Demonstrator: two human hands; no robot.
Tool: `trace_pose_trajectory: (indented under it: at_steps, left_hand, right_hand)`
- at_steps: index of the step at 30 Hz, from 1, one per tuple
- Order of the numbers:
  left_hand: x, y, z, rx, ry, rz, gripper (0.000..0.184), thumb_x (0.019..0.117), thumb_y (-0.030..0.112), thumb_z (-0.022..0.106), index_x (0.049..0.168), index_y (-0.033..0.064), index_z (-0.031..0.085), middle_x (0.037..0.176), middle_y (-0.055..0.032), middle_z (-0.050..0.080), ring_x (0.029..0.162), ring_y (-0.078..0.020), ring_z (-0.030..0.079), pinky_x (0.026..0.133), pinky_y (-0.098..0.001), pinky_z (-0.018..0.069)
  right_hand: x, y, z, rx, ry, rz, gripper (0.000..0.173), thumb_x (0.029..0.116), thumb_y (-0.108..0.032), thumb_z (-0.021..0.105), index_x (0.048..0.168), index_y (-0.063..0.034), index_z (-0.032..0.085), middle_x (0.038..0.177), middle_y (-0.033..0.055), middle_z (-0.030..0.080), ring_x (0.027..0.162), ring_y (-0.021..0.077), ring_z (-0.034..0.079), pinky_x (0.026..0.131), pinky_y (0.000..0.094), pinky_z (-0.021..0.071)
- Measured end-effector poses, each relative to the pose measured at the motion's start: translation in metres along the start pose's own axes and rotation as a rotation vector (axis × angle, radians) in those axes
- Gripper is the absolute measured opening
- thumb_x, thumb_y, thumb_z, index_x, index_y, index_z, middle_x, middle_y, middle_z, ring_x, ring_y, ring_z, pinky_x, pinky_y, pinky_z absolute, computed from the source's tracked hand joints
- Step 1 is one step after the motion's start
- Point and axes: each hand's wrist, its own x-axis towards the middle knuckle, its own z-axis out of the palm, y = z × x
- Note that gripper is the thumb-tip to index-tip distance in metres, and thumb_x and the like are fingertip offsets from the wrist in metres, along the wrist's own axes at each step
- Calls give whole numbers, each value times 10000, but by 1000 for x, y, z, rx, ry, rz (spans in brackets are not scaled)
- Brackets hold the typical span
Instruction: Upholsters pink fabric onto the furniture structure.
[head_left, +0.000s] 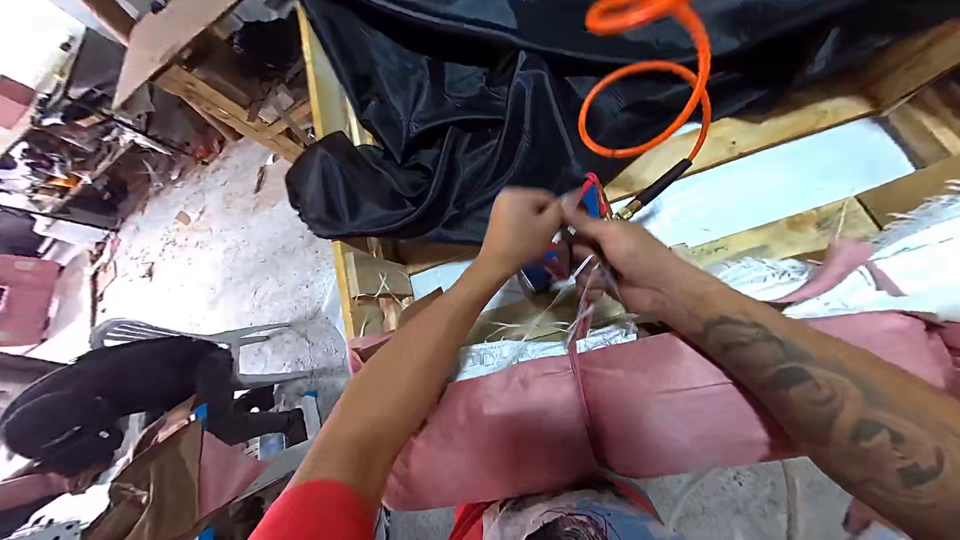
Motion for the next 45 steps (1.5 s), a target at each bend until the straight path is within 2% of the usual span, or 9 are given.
trace_pose_trajectory:
  at_steps: [3, 7, 10, 14, 17, 21, 28, 36, 45]
  left_hand:
    - [62, 14, 37, 230, -172, 251, 283, 994, 197, 562, 852, 35, 745, 809, -103, 725, 827, -239, 711, 793, -475, 555]
    - [65, -23, 43, 448, -335, 275, 180, 973, 221, 621, 965, 71, 720, 890, -130, 719, 885, -323, 711, 782, -564, 575]
    - [19, -23, -1, 602, -287, 248, 387, 1010, 297, 645, 1333, 84, 645, 1278, -198, 632, 1197, -384, 605, 1022, -611, 467]
    - [-88, 39, -57, 599, -429, -125, 436, 1040, 512, 507, 1005, 139, 730, 856, -56, 698, 801, -239, 700, 726, -526, 592]
    - [-149, 62, -38, 559, -734, -414, 652, 988, 691, 462, 1091, 100, 717, 1001, -116, 705, 948, -320, 701, 827, -587, 569]
    - [-155, 59, -21, 347, -659, -482, 531, 980, 595, 589, 961, 77, 704, 831, -105, 672, 818, -287, 679, 738, -556, 563]
    - [-170, 49, 4, 470, -387, -275, 178, 961, 314, 642, 907, 145, 654, 823, -45, 664, 787, -259, 675, 645, -518, 540]
    - [-192, 16, 49, 569, 250, 64, 217, 982, 207, 575, 805, 93, 630, 730, -52, 617, 612, -231, 643, 460, -400, 484]
    - [-193, 51, 43, 682, 127, -160, 200, 999, 281, 587, 971, 118, 699, 944, -79, 729, 888, -292, 726, 704, -534, 572]
  right_hand:
    - [5, -8, -15, 30, 181, -60, 626, 1062, -653, 218, 759, -175, 486, 541, -44, 396, 442, 105, 404, 458, 312, 421]
    - [0, -23, -35, -803, 383, -336, 369, 1053, -406, 536, 1080, -97, 738, 901, 40, 735, 797, 174, 728, 756, 450, 627]
    - [-11, -30, -40, -1156, 191, -597, 354, 979, -389, 659, 806, -82, 686, 689, 66, 618, 638, 221, 623, 589, 483, 527]
    - [-34, -29, -41, -1523, -401, -354, 506, 935, -578, 653, 671, -147, 628, 589, 9, 549, 552, 190, 578, 526, 469, 501]
    - [-77, -21, -19, -1710, -330, -331, 454, 906, -567, 698, 732, -149, 673, 667, 17, 608, 652, 219, 633, 598, 487, 528]
    - [-110, 0, 9, -1780, -108, -275, 411, 913, -472, 737, 875, -65, 690, 883, 119, 642, 809, 313, 674, 675, 527, 571]
    - [-78, -9, 7, -1770, -500, -7, 470, 969, -540, 650, 852, -87, 688, 729, 68, 623, 696, 235, 632, 644, 492, 527]
    - [-66, 64, -30, -1627, -135, -1062, 224, 940, -242, 587, 772, -114, 661, 645, 33, 606, 631, 231, 650, 570, 446, 532]
    - [-99, 67, -14, -1788, 93, -974, 248, 976, -223, 606, 808, -59, 686, 805, 124, 695, 886, 330, 684, 905, 552, 486]
